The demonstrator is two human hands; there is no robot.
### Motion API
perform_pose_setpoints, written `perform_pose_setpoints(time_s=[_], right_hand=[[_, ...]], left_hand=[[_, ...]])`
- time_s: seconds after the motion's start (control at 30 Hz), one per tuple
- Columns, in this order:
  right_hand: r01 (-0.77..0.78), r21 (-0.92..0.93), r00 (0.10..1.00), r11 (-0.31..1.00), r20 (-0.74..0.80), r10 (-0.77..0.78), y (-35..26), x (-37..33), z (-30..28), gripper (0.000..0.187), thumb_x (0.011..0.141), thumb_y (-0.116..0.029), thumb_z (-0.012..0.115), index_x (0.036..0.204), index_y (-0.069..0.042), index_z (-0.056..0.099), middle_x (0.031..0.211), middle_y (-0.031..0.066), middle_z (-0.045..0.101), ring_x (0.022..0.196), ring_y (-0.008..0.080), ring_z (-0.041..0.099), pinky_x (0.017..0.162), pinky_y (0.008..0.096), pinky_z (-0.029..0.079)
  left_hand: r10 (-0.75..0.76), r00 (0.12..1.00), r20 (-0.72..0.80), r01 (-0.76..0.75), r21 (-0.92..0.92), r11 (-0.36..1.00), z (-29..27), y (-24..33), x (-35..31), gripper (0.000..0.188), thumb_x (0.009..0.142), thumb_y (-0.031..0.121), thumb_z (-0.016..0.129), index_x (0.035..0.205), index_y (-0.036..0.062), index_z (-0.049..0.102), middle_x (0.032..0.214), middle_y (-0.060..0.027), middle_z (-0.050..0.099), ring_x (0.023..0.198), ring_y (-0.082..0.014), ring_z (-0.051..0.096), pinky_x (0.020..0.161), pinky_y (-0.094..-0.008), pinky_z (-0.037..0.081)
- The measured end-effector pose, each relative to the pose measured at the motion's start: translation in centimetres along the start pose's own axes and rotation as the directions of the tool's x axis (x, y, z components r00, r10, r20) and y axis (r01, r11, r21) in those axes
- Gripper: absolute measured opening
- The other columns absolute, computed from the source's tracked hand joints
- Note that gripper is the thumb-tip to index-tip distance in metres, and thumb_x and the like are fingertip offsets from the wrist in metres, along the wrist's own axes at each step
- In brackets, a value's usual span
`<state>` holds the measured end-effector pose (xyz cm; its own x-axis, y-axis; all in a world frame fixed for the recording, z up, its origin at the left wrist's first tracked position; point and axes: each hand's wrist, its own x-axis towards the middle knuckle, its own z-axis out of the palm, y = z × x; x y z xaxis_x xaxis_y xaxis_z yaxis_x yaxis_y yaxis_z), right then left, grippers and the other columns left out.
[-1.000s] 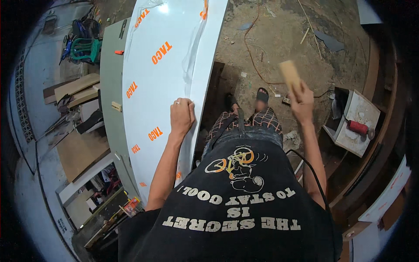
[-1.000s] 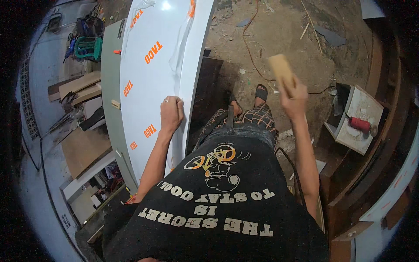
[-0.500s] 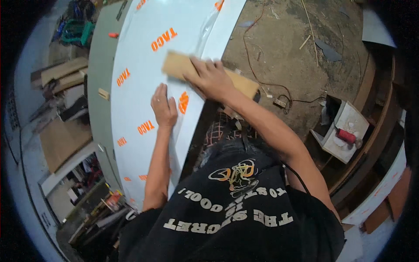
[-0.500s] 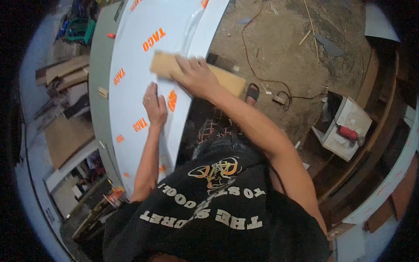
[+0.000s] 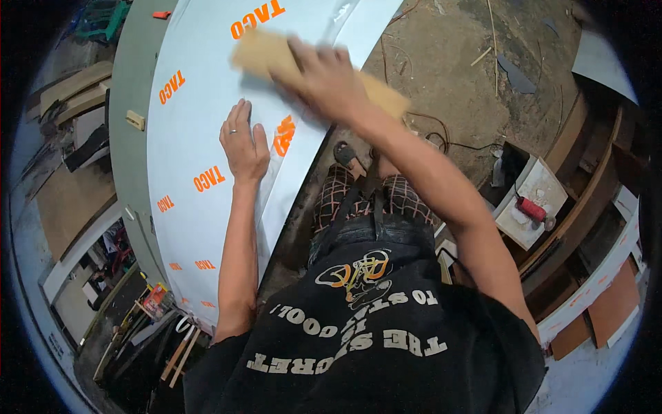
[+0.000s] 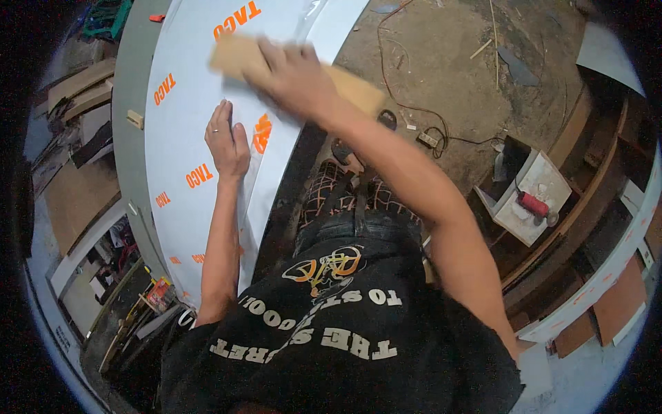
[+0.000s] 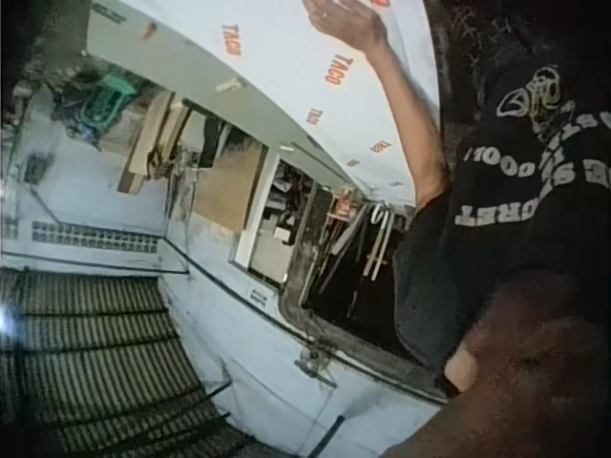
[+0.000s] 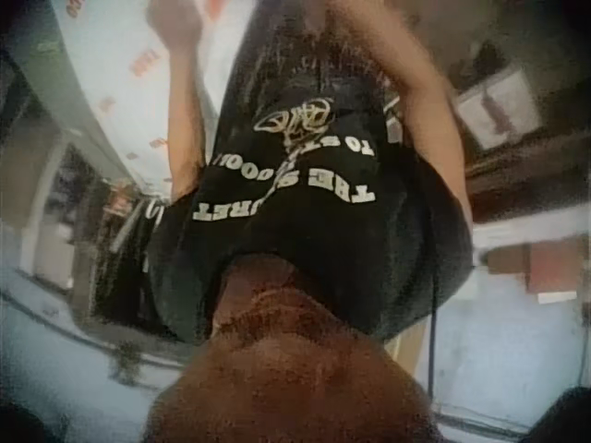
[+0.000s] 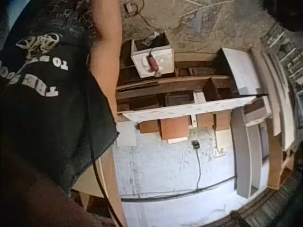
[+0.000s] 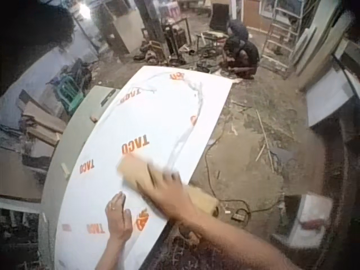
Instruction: The person sands the edges of a large white panel using a sanding block and then uses a small file to trim the plastic film at the corners.
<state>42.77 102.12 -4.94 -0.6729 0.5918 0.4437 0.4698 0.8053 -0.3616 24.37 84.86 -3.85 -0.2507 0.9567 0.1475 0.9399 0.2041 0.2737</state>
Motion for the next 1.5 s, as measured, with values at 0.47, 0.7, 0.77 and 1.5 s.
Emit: perform_pose_setpoints(time_s=[0.47,0.7,0.77,1.5], right_hand=[[-0.073,0.137,0.982,0.988,-0.165,0.096,-2.5,-8.2,-0.6,0.050,0.083,-0.036,0.080,0.132,-0.033,0.068,0.148,0.0190,0.055,0.104,0.0296,0.055,0.088,0.0451,0.039],[0.155,0.213,0.987,0.965,-0.076,-0.142,-14.4,-14.6,1.3,0.050,0.087,-0.035,0.071,0.136,-0.032,0.063,0.149,0.0120,0.058,0.101,0.0266,0.058,0.085,0.0457,0.044],[0.140,0.112,0.985,0.984,-0.117,-0.127,-10.5,-12.7,1.2,0.050,0.086,-0.035,0.074,0.135,-0.033,0.065,0.121,0.0100,0.069,0.085,0.0256,0.061,0.076,0.0446,0.046],[-0.061,0.229,0.882,0.972,-0.444,0.160,1.1,-5.1,1.8,0.020,0.086,-0.020,0.081,0.104,-0.012,0.077,0.080,0.0095,0.070,0.071,0.0289,0.062,0.074,0.0403,0.046]], left_hand=[[0.162,0.982,0.096,-0.165,0.029,0.986,-3.7,-9.3,0.5,0.057,0.093,0.022,0.064,0.147,0.0036,0.055,0.154,-0.0194,0.052,0.142,-0.0372,0.048,0.119,-0.0488,0.034],[0.162,0.982,0.094,-0.164,0.024,0.986,-3.3,-10.2,0.1,0.060,0.097,0.029,0.059,0.153,0.0078,0.049,0.158,-0.0147,0.048,0.149,-0.0326,0.040,0.122,-0.0491,0.027],[0.153,0.983,0.100,-0.157,0.037,0.987,-3.4,-10.3,0.1,0.060,0.099,0.029,0.057,0.154,0.0075,0.049,0.159,-0.0145,0.048,0.150,-0.0320,0.038,0.122,-0.0490,0.027],[0.178,0.983,0.042,-0.179,0.022,0.984,-2.4,-9.5,0.6,0.059,0.096,0.031,0.061,0.151,0.0111,0.053,0.157,-0.0107,0.050,0.146,-0.0291,0.043,0.122,-0.0474,0.027]])
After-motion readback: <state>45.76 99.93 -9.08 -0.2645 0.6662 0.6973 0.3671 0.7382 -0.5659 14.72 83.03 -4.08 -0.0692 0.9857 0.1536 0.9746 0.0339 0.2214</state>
